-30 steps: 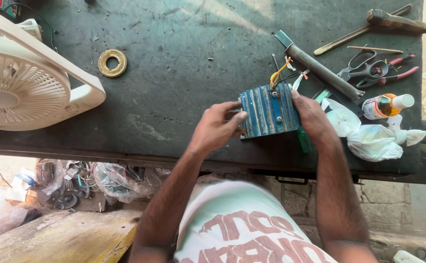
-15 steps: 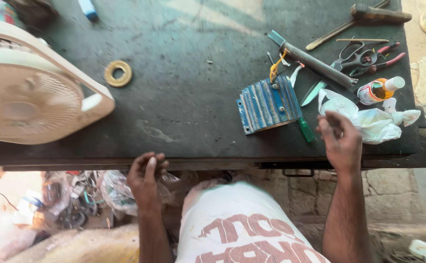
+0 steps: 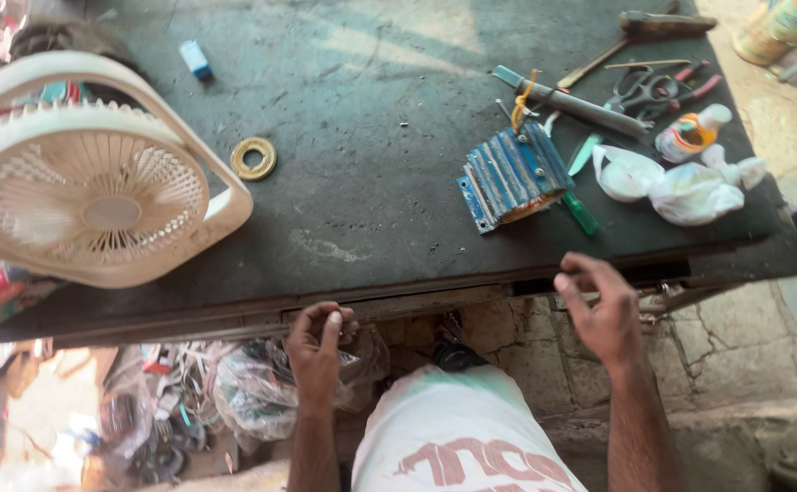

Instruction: The person pours a yellow liquid from a bottle onto the windings of a blue electric motor stator. They rotate the stator to apply the liquid to different sections and then place it on the workbench.

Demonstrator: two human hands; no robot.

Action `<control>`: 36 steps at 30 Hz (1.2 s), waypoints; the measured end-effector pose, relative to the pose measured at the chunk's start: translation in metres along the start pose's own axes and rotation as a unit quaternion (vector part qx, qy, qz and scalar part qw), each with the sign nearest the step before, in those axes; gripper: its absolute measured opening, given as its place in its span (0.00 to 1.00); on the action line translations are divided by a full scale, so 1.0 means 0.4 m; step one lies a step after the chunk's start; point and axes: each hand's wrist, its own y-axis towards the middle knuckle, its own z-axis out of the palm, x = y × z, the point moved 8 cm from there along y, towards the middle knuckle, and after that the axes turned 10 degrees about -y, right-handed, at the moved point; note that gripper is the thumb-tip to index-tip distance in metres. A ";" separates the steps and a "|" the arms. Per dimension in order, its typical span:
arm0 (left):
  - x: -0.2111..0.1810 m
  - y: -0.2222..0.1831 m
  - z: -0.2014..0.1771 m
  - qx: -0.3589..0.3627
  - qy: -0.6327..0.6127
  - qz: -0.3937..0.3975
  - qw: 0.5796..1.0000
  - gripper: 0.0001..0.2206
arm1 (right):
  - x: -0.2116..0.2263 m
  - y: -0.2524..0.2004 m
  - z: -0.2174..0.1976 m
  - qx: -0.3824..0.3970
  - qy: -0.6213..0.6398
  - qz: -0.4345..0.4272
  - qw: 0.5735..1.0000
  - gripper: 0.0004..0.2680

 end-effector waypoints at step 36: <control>-0.090 0.031 0.745 -0.017 0.171 0.246 0.954 0.31 | -0.426 0.255 -0.387 -0.085 0.111 -0.105 0.985 0.10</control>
